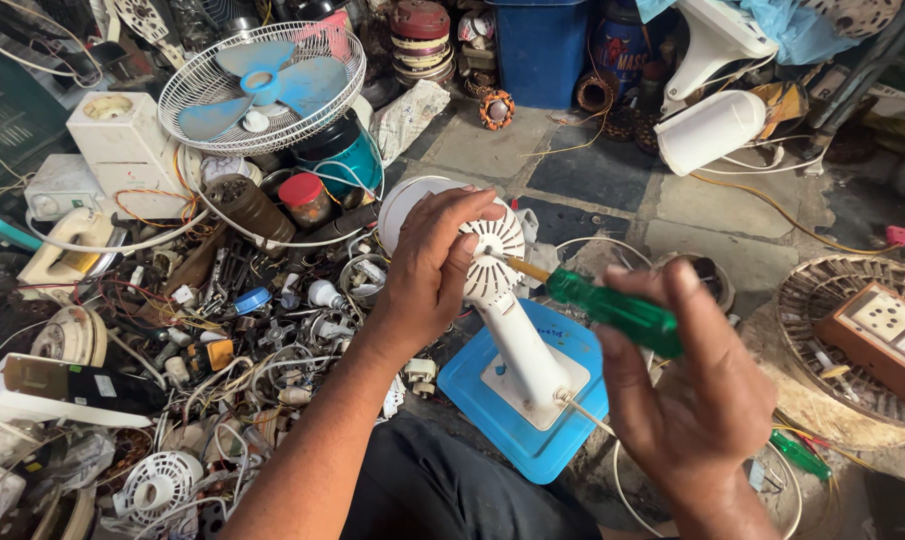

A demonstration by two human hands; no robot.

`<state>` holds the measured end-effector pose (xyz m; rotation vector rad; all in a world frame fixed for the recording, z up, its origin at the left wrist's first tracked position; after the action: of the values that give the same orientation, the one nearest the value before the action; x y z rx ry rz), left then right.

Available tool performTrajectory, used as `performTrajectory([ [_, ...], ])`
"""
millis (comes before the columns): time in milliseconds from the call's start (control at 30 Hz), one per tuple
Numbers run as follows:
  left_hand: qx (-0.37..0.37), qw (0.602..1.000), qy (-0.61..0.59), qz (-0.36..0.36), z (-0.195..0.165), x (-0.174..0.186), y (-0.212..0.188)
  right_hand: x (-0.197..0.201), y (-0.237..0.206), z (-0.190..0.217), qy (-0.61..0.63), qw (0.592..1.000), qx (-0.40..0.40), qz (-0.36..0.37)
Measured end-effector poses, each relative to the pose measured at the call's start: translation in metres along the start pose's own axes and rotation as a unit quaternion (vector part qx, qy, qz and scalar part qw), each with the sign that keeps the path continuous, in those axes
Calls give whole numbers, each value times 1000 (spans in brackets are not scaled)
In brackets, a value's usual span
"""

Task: The person disassembles a small white table fan by removing the front grille and unscrewing the rear cover. They use a screwdriver to loosen screws and separate the fan housing components.

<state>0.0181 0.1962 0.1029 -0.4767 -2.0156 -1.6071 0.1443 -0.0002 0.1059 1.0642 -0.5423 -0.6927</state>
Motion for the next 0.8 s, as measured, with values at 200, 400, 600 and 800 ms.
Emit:
performTrajectory([
  [200, -10, 1000, -11, -1, -2, 0, 0, 4, -6, -12, -21, 999, -1, -33],
  [400, 12, 1000, -7, 6, 0, -1, -2, 7, -24, -39, 115, 985, -77, -102],
  [600, 8, 1000, -9, 10, -1, -1, -1, 6, -32, -38, 76, 992, -44, -88],
  [800, 7, 1000, 0, 9, -1, -1, -1, 7, -21, -31, 24, 996, -37, -75],
])
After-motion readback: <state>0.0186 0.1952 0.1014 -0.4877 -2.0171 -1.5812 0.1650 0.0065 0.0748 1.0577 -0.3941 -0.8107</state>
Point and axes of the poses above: each hand's wrist, its own y-axis towards the middle knuckle, its own x-axis out of the back of the hand, z = x × y, the point moved 5 cm from there along y, towards the middle knuckle, and after that the axes turned 13 degrees about y, right-handed, at the moved point
